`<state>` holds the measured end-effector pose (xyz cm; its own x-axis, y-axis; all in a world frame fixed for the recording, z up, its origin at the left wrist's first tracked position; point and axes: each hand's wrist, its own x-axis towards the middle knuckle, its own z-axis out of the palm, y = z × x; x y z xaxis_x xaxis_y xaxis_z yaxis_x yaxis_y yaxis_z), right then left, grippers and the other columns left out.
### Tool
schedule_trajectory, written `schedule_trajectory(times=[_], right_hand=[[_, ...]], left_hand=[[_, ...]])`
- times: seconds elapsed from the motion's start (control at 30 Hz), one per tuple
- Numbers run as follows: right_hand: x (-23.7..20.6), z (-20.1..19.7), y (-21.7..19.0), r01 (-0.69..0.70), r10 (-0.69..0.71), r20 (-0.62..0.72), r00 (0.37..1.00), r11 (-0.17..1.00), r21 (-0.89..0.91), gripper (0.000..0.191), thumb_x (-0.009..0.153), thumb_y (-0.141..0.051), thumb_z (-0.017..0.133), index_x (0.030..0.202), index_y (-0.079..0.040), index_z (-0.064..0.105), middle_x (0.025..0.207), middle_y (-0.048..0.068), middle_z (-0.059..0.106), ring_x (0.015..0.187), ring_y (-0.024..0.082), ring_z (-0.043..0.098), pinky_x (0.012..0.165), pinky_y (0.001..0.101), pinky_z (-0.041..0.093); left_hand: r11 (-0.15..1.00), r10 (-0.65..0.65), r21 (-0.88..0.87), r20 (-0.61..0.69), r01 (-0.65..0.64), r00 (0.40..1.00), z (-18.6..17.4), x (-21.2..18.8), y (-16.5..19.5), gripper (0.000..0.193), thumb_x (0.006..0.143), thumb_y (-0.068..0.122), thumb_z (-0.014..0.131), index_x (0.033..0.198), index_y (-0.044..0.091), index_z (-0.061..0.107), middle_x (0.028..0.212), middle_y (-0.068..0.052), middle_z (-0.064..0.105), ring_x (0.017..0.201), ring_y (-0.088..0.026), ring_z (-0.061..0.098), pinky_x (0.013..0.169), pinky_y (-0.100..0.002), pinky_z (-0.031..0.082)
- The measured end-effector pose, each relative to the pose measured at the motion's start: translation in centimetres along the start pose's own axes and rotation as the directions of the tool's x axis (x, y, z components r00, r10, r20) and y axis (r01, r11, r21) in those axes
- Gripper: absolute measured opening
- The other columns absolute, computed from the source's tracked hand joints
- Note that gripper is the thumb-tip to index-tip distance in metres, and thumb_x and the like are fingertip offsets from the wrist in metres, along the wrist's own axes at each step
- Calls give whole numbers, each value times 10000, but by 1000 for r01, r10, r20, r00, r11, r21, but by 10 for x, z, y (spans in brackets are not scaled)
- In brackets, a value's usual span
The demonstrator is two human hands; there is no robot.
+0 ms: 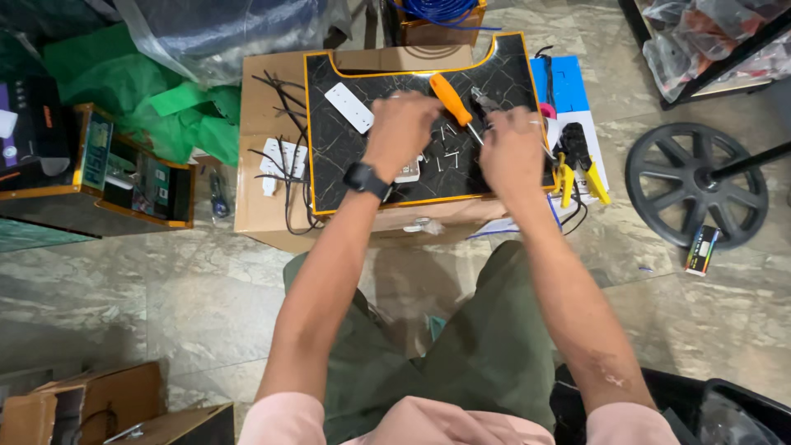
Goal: The person uses a screwdriver to unscrew and open a white power strip on the workbench, removes its cover and internal parts, then handles a black cable and uses pliers to work on the wire before reattaching the power strip cover and driving screws back in.
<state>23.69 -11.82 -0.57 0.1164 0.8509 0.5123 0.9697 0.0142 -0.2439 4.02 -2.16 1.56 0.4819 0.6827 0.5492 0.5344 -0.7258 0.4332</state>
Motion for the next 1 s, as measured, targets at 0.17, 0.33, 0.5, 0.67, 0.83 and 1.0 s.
schedule_trajectory(times=[0.17, 0.33, 0.5, 0.67, 0.83, 1.0], right_hand=[[2, -17, 24, -189, 196, 109, 974, 979, -73, 448, 800, -219, 829, 1214, -126, 683, 1311, 229, 570, 1165, 481, 515, 915, 633, 421], [12, -24, 27, -304, 305, 349, 886, 951, -60, 640, 788, -259, 846, 1363, -146, 588, 1324, 199, 573, 1225, 490, 499, 951, 622, 433], [8, -30, 30, -267, 263, 308, 914, 963, -29, 587, 780, -226, 841, 1313, -124, 614, 1298, 186, 607, 1211, 452, 541, 977, 541, 471], [1, -26, 38, -95, 86, 94, 992, 991, 93, 456, 817, -164, 800, 1204, -8, 615, 1221, 228, 641, 1100, 458, 599, 911, 522, 505], [20, -35, 37, -438, 316, 303, 899, 669, 600, 265, 946, -196, 651, 1161, -44, 616, 934, 104, 685, 809, 256, 694, 699, 377, 548], [27, -55, 12, -695, 252, 660, 707, 420, 584, 249, 951, -226, 733, 1044, -3, 673, 895, 88, 689, 699, 135, 661, 611, 289, 493]], left_hand=[[839, -542, 167, 178, 518, 821, -34, -9, -4, 480, 874, 525, 746, 947, 51, 759, 939, -187, 737, 920, -393, 710, 773, -492, 560], [785, -619, 237, 290, 572, 730, -39, -13, 7, 631, 710, 618, 790, 959, 38, 764, 979, -221, 742, 946, -402, 721, 822, -473, 569], [759, -649, 84, 182, 646, 739, -34, -14, 5, 484, 729, 473, 768, 953, 44, 765, 960, -210, 761, 944, -392, 729, 842, -454, 571], [720, -630, -351, 34, 599, 776, -25, -19, -15, 458, 841, 441, 739, 1008, 13, 743, 907, -168, 790, 857, -260, 777, 784, -361, 586], [601, -610, -707, -105, 372, 786, 3, -28, -28, 450, 904, 348, 780, 1193, 19, 681, 964, -75, 767, 858, -140, 732, 761, -295, 583], [269, -588, -937, 24, 223, 808, 13, -35, -25, 467, 951, 246, 792, 1280, 40, 532, 1008, -81, 722, 843, -135, 698, 684, -272, 576]])
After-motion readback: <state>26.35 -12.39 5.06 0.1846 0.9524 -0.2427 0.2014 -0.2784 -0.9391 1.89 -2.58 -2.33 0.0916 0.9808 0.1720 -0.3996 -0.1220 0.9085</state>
